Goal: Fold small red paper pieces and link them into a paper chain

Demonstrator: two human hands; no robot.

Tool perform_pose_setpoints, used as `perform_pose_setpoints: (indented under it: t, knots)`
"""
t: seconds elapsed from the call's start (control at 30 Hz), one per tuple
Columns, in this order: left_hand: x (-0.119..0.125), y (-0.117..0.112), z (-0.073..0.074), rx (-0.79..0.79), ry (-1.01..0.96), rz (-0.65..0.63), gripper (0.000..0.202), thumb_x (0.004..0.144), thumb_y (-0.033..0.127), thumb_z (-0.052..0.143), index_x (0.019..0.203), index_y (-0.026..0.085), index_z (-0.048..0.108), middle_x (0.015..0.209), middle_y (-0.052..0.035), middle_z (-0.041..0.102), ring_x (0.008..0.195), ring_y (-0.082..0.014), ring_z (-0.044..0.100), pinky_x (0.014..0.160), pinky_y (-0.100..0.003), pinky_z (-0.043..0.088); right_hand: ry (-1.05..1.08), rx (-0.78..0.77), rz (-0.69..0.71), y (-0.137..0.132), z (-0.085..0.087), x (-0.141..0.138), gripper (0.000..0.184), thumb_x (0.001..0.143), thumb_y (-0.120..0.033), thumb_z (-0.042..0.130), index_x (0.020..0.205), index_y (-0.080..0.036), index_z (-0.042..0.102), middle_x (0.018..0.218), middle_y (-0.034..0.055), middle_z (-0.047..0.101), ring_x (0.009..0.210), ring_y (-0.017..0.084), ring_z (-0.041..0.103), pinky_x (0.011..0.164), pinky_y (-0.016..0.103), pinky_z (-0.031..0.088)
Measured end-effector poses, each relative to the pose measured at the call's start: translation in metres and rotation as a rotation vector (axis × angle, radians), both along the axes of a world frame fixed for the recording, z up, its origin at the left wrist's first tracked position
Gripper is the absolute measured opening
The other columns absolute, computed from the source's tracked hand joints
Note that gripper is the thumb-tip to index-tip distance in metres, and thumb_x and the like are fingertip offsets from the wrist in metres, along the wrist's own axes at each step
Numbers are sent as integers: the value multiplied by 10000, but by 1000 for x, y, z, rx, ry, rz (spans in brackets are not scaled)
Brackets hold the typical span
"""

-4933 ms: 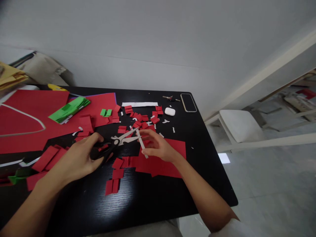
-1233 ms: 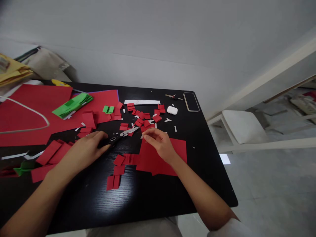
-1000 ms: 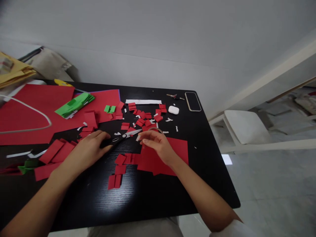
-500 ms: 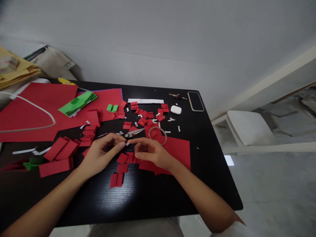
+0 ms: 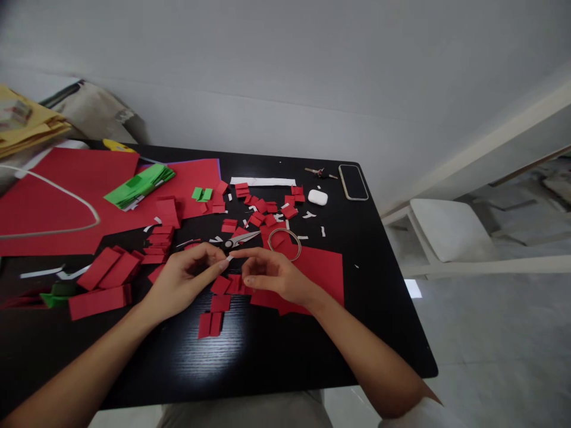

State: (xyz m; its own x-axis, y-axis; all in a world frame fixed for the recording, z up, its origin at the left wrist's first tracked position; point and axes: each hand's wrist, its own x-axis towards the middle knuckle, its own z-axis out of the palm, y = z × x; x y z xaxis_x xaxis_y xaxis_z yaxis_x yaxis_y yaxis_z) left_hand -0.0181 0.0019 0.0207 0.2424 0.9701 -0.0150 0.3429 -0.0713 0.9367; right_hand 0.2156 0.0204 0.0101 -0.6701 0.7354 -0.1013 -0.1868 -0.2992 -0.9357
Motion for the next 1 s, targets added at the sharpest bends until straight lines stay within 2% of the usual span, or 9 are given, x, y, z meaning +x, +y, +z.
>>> perform_pose_setpoints:
  t: [0.1,0.2,0.33,0.47,0.53,0.6,0.7,0.83,1.0]
  knots:
    - [-1,0,1,16,42,-31,242,997,401,599,910,185,665,755,10,609,688,-131,546,650,-244,456,-53,33,-35,-1,0,0,432,887,-263,753,1315,-294,707,911,-9,632,814,134,583,764,286,511]
    - [-2,0,2,36,95,-50,237,1001,389,586,905,184,655,781,3,633,700,-132,566,643,-238,457,-148,144,-110,0,-1,-1,375,911,-262,722,1286,-279,725,927,1,648,863,148,612,817,312,518]
    - [-3,1,1,61,154,-38,235,996,380,580,883,186,650,769,0,646,687,-136,581,603,-233,447,-323,280,-293,8,0,4,359,920,-275,691,1278,-282,725,912,10,690,833,163,649,786,330,528]
    - [-2,2,0,84,163,19,243,987,402,589,894,189,658,767,-6,659,687,-144,596,590,-235,454,-568,422,-513,32,-1,20,206,895,-278,687,1072,-226,779,935,53,753,864,210,691,808,383,550]
    - [-1,2,-1,113,164,34,236,985,400,587,901,191,658,762,-5,663,683,-145,603,602,-239,467,-732,533,-630,48,-4,29,172,870,-302,703,1001,-211,767,949,77,766,866,240,694,792,411,558]
    - [-1,2,-2,148,171,41,224,988,390,580,907,194,653,760,-3,664,674,-143,603,606,-240,472,-860,651,-715,65,-10,35,200,856,-318,702,1007,-192,738,1057,122,757,906,269,687,809,446,561]
    - [-2,4,-4,182,186,52,196,994,371,566,936,200,641,772,-1,666,681,-144,614,602,-235,473,-1016,747,-755,86,-20,39,250,848,-341,711,1034,-176,693,1090,163,731,981,320,671,885,514,537]
    - [-7,7,-7,185,204,100,186,997,378,558,965,204,617,780,0,665,685,-150,627,583,-236,463,-1101,740,-754,98,-31,39,277,825,-273,710,1073,-163,657,1065,173,705,1018,355,647,907,550,510]
    - [-8,6,-5,166,185,108,161,1006,369,542,998,212,576,820,1,662,729,-159,641,589,-244,471,-1078,743,-745,97,-32,43,295,834,-186,662,1128,-160,654,1042,141,672,940,298,648,878,476,534]
